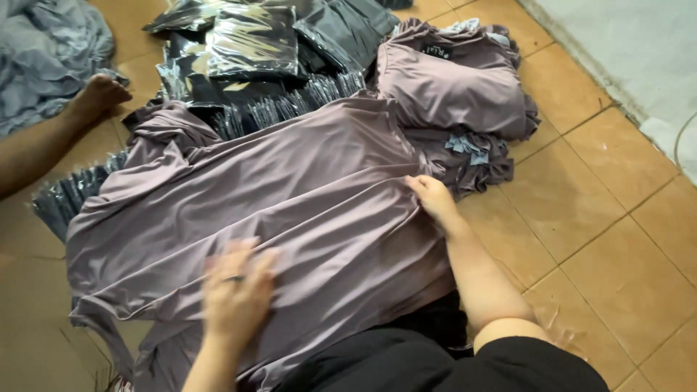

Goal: The person folds a mauve long-sleeved shirt using a cardboard insert to maintain shape. They smooth the fabric, fold the sleeves and body, and place the folded shirt aside. The process is repeated with additional shirts.

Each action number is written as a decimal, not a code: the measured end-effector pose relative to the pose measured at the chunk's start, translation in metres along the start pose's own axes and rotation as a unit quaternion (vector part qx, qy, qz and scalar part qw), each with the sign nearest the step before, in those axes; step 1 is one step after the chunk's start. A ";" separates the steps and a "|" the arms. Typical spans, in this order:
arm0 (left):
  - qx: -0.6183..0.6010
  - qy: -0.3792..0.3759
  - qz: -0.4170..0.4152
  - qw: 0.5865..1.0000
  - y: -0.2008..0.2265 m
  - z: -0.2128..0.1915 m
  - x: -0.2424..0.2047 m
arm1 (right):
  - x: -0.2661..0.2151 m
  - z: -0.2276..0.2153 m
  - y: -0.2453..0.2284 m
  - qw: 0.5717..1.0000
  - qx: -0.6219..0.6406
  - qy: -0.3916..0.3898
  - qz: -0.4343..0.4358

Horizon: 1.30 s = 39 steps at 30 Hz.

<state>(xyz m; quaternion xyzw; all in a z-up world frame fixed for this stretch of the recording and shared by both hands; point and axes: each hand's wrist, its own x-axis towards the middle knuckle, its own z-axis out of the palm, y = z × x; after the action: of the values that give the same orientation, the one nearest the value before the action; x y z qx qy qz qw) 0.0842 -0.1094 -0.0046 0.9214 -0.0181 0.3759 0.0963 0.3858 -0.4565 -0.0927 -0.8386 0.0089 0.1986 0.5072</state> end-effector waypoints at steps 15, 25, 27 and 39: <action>0.113 -0.277 0.025 0.954 -0.003 0.059 -0.025 | -0.045 0.016 -0.043 0.847 -0.206 0.255 -0.418; 0.120 -0.279 0.021 0.953 -0.001 0.058 -0.025 | 0.050 0.007 0.053 0.940 -0.228 -0.092 -0.235; 0.127 -0.283 0.022 0.950 -0.002 0.057 -0.025 | 0.065 -0.007 0.072 0.958 -0.219 -0.093 -0.162; 0.129 -0.264 0.022 0.956 0.001 0.057 -0.024 | 0.077 -0.062 0.025 0.942 -0.275 -0.181 -0.069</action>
<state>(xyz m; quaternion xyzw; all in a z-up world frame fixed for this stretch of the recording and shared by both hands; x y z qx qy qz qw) 0.1059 -0.1224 -0.0609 0.9918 -0.0148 0.1203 -0.0396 0.4711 -0.5068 -0.1150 -0.8937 -0.1959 0.3064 0.2628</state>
